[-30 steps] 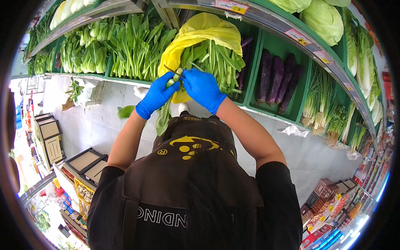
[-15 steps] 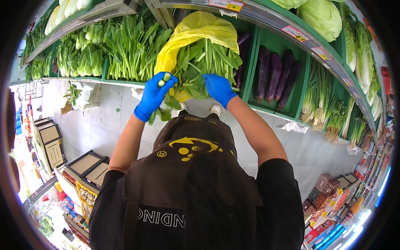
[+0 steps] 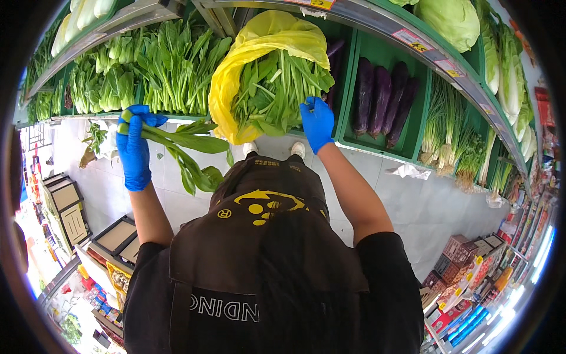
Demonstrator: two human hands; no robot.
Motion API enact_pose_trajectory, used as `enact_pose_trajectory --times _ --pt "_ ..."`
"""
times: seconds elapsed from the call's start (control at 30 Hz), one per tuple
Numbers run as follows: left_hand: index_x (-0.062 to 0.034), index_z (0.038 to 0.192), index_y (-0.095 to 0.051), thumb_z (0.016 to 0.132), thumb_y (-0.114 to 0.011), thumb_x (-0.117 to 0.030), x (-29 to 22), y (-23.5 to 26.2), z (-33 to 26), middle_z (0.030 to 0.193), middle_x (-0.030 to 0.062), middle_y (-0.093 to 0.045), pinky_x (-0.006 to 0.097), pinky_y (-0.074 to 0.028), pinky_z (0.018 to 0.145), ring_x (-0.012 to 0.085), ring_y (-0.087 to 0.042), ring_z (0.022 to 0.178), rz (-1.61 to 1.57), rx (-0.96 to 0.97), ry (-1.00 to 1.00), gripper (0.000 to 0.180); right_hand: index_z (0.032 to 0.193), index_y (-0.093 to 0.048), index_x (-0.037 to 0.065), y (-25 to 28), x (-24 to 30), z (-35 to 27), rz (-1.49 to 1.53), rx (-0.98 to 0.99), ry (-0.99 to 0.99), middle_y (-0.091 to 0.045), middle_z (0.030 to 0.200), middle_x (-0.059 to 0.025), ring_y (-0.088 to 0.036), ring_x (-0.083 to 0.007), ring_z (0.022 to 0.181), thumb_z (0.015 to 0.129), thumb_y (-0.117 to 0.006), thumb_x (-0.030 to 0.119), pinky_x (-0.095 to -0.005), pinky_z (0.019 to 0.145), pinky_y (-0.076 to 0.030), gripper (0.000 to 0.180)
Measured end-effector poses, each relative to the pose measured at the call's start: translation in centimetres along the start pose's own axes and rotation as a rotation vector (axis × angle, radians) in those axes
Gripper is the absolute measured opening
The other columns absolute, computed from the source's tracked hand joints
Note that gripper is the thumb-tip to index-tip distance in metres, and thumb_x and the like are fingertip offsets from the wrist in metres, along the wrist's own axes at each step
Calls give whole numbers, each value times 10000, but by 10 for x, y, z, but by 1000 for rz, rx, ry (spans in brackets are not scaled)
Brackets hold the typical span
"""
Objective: The person selects leafy green vegetables from a refrigerated display, trims the stems with a knife, and places the trimmed vegetables into a yellow plastic bag. The person repeats this process for several bunches of greens.
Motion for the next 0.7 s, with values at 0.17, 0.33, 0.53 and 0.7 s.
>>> enact_pose_trajectory --times 0.17,0.33,0.53,0.7 --pt "19 1113 -551 970 -499 -155 -2 -4 -5 874 85 -609 357 -532 788 196 -629 819 -1 -11 -1 231 966 -599 -3 -33 -17 11 -111 88 -117 -654 894 -182 -641 -306 809 740 -720 233 -388 718 -500 349" --pt "13 1091 -567 968 -509 -136 2 -7 -17 883 86 -627 301 -491 801 172 -617 803 97 15 72 202 891 -619 7 -15 8 13 189 49 -118 -613 724 -68 -584 -175 630 775 -736 251 -328 586 -483 294" --pt "19 1061 -578 947 -525 -71 17 -14 -14 878 48 -619 257 -473 769 122 -589 783 71 35 131 155 830 -616 27 30 81 17 735 254 -469 -522 577 -28 -502 -119 471 837 -697 256 -271 429 -400 243" --pt "-45 986 -641 868 -651 -125 47 -77 -15 877 67 -657 296 -494 710 185 -630 779 289 266 132 142 1086 -619 -14 46 80 -15 1049 465 -654 -589 739 -32 -518 -106 571 907 -604 266 -233 500 -419 333"
Point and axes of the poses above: each hand's wrist, its own z-axis towards the middle knuckle, its own y-axis out of the back of the hand, x = y × z, the point moved 6 cm from there along z, towards the middle knuckle
